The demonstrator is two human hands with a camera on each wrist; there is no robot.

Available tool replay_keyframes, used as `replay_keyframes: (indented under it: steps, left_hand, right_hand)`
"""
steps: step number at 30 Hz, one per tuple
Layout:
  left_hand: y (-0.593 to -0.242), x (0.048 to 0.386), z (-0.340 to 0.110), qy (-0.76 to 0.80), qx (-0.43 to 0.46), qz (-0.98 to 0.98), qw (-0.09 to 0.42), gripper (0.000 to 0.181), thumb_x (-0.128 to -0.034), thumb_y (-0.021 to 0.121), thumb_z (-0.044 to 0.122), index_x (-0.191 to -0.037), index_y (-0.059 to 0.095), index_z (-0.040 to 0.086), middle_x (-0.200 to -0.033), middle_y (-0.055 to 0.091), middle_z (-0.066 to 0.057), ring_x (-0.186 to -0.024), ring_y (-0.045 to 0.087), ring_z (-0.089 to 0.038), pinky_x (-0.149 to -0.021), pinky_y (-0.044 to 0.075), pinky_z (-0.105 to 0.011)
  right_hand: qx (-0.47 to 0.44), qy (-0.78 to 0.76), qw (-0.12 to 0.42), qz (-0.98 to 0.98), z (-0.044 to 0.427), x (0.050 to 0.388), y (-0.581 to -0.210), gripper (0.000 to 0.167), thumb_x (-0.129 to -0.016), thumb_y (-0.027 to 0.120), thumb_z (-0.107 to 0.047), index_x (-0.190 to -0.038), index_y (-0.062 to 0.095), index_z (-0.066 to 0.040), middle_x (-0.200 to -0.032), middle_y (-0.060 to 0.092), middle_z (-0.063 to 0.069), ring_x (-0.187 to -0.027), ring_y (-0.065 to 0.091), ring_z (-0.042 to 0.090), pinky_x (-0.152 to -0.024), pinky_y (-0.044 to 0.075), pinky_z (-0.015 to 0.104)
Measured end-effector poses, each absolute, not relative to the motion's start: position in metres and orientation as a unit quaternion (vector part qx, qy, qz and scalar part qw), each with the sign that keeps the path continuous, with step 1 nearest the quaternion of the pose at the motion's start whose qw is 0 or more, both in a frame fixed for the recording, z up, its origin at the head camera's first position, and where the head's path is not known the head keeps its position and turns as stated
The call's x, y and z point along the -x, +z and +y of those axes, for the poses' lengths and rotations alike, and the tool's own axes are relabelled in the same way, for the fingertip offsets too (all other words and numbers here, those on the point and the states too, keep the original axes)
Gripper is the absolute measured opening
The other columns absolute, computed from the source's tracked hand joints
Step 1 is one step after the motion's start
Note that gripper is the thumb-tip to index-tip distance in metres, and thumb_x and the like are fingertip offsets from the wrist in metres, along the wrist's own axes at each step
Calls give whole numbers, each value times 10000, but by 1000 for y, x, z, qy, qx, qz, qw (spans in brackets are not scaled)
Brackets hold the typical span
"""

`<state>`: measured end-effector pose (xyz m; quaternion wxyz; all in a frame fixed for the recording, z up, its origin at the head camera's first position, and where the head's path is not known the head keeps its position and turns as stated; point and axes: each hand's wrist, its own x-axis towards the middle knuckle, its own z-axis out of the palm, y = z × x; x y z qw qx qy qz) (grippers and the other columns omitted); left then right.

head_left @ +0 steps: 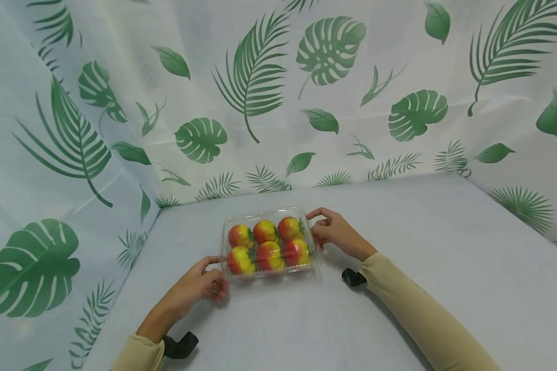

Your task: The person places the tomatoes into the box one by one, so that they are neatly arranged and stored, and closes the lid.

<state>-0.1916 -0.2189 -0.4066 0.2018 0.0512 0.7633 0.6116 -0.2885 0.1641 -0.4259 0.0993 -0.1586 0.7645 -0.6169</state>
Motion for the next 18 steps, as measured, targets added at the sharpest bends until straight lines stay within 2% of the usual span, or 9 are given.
replay_keyframes:
  steps: [8, 13, 18]
  left_hand:
    - [-404, 184, -207, 648, -2, 740, 183, 567, -1050, 502, 101, -1572, 313, -15, -836, 646, -72, -671, 579, -174, -627, 527, -317]
    - [-404, 180, -199, 656, 34, 735, 167, 577, -1003, 478, 80, -1558, 336, 6, -804, 608, -69, -565, 476, -149, -555, 457, -310]
    - [-407, 178, -195, 667, 52, 726, 160, 551, -995, 447, 75, -1535, 346, 39, -772, 553, -60, -539, 392, -140, -497, 383, -278]
  right_hand:
    - [152, -614, 99, 768, 163, 291, -427, 369, -1057, 600, -82, -1397, 511, 30, -761, 595, 90, -616, 596, 225, -633, 584, 313]
    - [148, -613, 98, 770, 163, 291, -428, 373, -1054, 605, -88, -1401, 522, 21, -776, 606, 86, -641, 595, 224, -636, 577, 308]
    - [148, -608, 98, 774, 164, 292, -428, 394, -1050, 620, -112, -1408, 519, 19, -780, 608, 80, -662, 593, 221, -650, 579, 305]
